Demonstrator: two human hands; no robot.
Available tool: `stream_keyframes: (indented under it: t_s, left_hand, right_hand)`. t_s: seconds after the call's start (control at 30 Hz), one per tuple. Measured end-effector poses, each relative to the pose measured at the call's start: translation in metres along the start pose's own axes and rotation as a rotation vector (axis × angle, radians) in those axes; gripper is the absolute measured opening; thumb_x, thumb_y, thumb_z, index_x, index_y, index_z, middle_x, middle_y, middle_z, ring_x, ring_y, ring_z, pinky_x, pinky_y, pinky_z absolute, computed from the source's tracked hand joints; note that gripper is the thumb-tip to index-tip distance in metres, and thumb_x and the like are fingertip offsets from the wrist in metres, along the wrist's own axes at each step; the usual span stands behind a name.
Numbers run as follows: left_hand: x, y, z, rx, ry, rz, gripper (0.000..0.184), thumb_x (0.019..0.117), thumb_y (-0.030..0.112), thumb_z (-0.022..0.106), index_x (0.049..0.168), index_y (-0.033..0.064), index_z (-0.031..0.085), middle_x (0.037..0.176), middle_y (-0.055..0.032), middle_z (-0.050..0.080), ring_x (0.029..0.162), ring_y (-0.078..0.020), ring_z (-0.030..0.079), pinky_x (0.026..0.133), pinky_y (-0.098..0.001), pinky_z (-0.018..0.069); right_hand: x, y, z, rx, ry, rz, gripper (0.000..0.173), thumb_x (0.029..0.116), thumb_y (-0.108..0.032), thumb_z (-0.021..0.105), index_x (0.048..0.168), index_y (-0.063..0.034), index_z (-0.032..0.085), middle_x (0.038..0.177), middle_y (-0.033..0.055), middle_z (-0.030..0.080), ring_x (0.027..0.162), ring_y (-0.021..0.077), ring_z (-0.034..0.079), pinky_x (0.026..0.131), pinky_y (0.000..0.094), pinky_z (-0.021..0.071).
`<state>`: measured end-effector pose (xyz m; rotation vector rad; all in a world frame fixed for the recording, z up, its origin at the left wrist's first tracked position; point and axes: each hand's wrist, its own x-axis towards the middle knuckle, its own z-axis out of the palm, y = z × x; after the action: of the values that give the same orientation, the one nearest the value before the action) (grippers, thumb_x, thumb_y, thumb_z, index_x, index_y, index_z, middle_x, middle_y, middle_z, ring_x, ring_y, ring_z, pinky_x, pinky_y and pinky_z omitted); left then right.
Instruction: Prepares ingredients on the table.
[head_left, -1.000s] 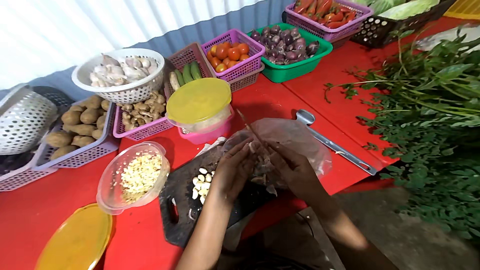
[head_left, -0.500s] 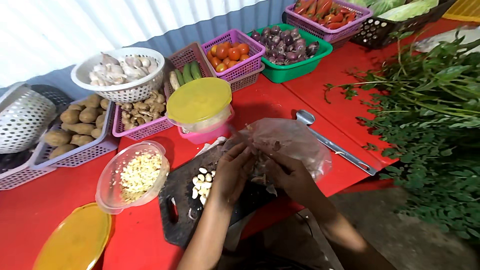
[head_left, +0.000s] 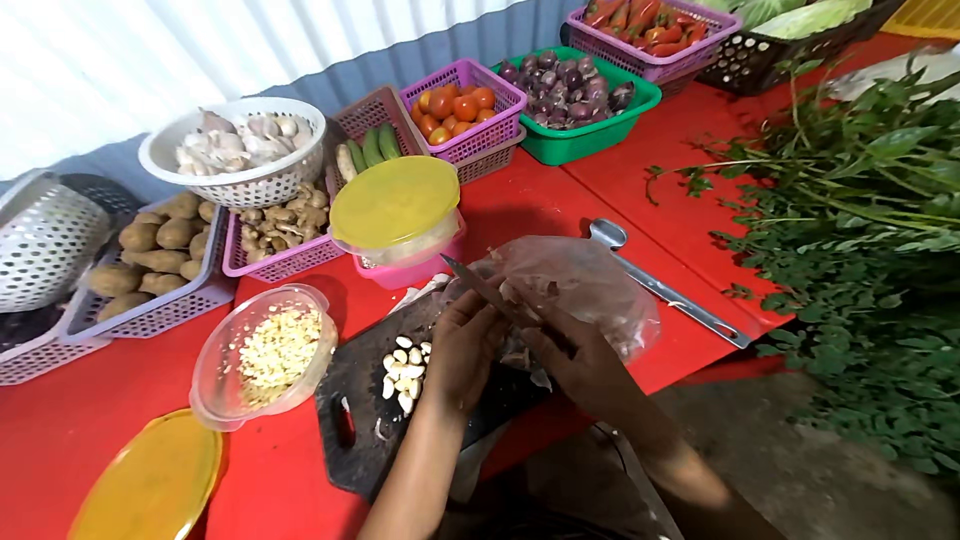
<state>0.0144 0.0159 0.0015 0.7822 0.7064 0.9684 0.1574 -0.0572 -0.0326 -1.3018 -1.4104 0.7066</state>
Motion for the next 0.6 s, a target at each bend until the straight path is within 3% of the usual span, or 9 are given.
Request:
stream_keyframes:
  t_s: [0.13,0.27,0.33,0.4,0.43,0.5,0.53,0.6]
  left_hand:
    - [-0.002,-0.002,0.001,0.028,0.004,0.040,0.025,0.1005,-0.009,0.049,0.123,-0.0074,0.060,0.103,-0.0133,0.071,0.090,-0.0176,0.072,0.087,-0.0320,0.0607]
    - [-0.005,-0.006,0.003,0.052,0.011,0.093,0.019,0.1004,-0.009,0.050,0.115,-0.0076,0.061,0.102,-0.0121,0.072,0.091,-0.0175,0.072,0.089,-0.0325,0.0606]
    - [-0.005,-0.007,0.003,0.051,0.007,0.097,0.019,0.1005,-0.008,0.050,0.116,-0.0075,0.062,0.103,-0.0118,0.072,0.093,-0.0173,0.072,0.090,-0.0322,0.0601]
    - [-0.003,-0.007,-0.001,0.062,-0.018,0.084,0.021,0.1012,-0.007,0.051,0.119,-0.0077,0.062,0.104,-0.0120,0.072,0.093,-0.0167,0.072,0.091,-0.0320,0.0595]
    - [-0.002,-0.007,-0.003,0.063,-0.028,0.074,0.022,0.1013,-0.006,0.051,0.120,-0.0078,0.063,0.104,-0.0120,0.071,0.092,-0.0163,0.071,0.090,-0.0315,0.0595]
    - [0.001,-0.007,-0.006,0.067,-0.026,0.065,0.022,0.1018,-0.006,0.049,0.119,-0.0084,0.063,0.102,-0.0123,0.071,0.089,-0.0159,0.071,0.087,-0.0307,0.0598]
    - [0.002,-0.007,-0.007,0.084,-0.030,0.074,0.023,0.1021,-0.006,0.048,0.119,-0.0085,0.063,0.102,-0.0126,0.071,0.088,-0.0159,0.071,0.086,-0.0307,0.0598]
    - [0.002,-0.009,-0.009,0.175,-0.047,0.119,0.024,0.1025,-0.005,0.047,0.120,-0.0082,0.064,0.102,-0.0116,0.071,0.088,-0.0146,0.070,0.086,-0.0300,0.0594]
  right_hand:
    - [0.001,0.004,0.002,-0.067,0.036,-0.060,0.046,0.1056,-0.037,0.053,0.143,-0.0113,0.060,0.122,-0.0006,0.071,0.091,-0.0065,0.062,0.082,0.0134,0.0510]
    - [0.002,0.008,0.004,-0.047,0.087,-0.093,0.042,0.1065,-0.031,0.052,0.139,-0.0070,0.063,0.121,0.0018,0.071,0.092,-0.0063,0.062,0.083,0.0131,0.0508]
    - [0.002,0.004,0.001,0.129,0.053,-0.004,0.039,0.1064,-0.025,0.052,0.138,-0.0052,0.062,0.109,-0.0045,0.071,0.078,-0.0096,0.058,0.070,0.0089,0.0490]
    - [0.002,-0.001,-0.003,0.450,-0.025,0.192,0.036,0.1085,-0.021,0.044,0.136,-0.0080,0.063,0.078,-0.0079,0.056,0.055,-0.0024,0.045,0.049,0.0134,0.0400]
    - [0.002,-0.002,-0.007,0.588,-0.069,0.291,0.032,0.1098,-0.024,0.040,0.128,-0.0106,0.063,0.072,-0.0074,0.052,0.050,-0.0006,0.042,0.044,0.0144,0.0385]
    - [0.004,-0.004,-0.011,0.745,-0.130,0.416,0.029,0.1112,-0.030,0.034,0.104,-0.0131,0.057,0.069,-0.0059,0.050,0.047,0.0006,0.042,0.042,0.0145,0.0386]
    - [0.004,-0.004,-0.012,0.765,-0.136,0.434,0.030,0.1113,-0.030,0.034,0.103,-0.0131,0.056,0.070,-0.0054,0.051,0.047,0.0008,0.042,0.042,0.0144,0.0390]
    - [0.004,-0.003,-0.012,0.697,-0.140,0.393,0.028,0.1105,-0.029,0.037,0.120,-0.0135,0.058,0.071,-0.0063,0.051,0.049,0.0008,0.042,0.043,0.0149,0.0393]
